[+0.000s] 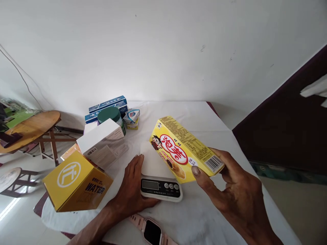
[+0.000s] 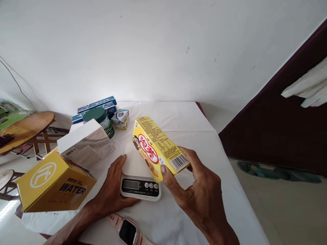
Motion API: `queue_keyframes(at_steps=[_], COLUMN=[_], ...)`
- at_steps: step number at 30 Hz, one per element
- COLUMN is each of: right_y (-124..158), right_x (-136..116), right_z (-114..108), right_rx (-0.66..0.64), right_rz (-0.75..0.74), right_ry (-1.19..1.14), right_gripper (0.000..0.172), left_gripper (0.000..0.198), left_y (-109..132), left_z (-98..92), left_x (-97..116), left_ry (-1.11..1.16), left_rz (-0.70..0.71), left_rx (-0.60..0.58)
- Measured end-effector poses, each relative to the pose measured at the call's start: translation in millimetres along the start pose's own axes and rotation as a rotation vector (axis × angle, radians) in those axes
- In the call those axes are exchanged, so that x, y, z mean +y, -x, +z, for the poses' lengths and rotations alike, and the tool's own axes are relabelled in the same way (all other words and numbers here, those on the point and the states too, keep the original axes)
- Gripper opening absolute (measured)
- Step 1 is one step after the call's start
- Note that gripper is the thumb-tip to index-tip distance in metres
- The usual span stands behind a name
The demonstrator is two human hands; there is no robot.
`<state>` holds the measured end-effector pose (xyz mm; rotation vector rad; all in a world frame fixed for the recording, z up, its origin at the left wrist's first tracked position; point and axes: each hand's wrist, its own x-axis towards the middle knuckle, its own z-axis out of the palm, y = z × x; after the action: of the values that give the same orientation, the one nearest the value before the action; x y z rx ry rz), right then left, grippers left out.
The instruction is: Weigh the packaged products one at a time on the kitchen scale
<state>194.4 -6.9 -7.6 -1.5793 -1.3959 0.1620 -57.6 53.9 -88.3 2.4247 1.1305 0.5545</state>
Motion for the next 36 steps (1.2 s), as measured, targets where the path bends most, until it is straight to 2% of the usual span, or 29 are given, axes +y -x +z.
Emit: queue_keyframes(at_steps=[4,9,15,17,19,21,23,27,31,34,36], right_y=[-7,-21,-23,-19,-15,-12,-10,-11,-10,-9,-9], right_x=[4,-1,-1,3,8,13,18,25,31,33,32], right_z=[1,5,20,25,28,30,31,31,31,31,32], right_rx=[-0.044,-0.146,-0.208,-0.215,-0.188,-0.162,-0.159,-0.158,-0.168,-0.176,-0.179], right_rz=[-0.006,0.001,0.040,0.055,0.087,0.122,0.136,0.135,0.131,0.129,0.120], right_ry=[-0.056,-0.133,-0.246,-0.236,-0.251,-0.271,-0.273,-0.295,-0.351,-0.362,-0.350], right_gripper=[0.034,0.039,0.041,0.048,0.061,0.075,0.080,0.080,0.064,0.057,0.058], left_gripper=[0.126,0.142,0.133,0.122,0.099,0.075,0.060,0.051,0.052,0.050,0.047], left_y=[-3,-4,0,1,1,1,0,0,0,0,2], left_z=[-1.3,-9.5,-23.9,-27.6,-30.6,-32.6,-33.4,-32.1,-30.0,-30.0,-29.5], left_x=[-2,-7,-13,-11,-9,-8,-10,-16,-16,-13,-8], left_ry=[0.036,0.103,0.204,0.237,0.289,0.344,0.367,0.365,0.356,0.286,0.146], left_rz=[-0.010,-0.042,-0.077,-0.110,-0.156,-0.186,-0.206,-0.266,-0.270,-0.195,-0.051], left_rx=[-0.016,-0.024,0.033,0.034,0.060,0.126,0.200,0.239,0.228,0.267,0.331])
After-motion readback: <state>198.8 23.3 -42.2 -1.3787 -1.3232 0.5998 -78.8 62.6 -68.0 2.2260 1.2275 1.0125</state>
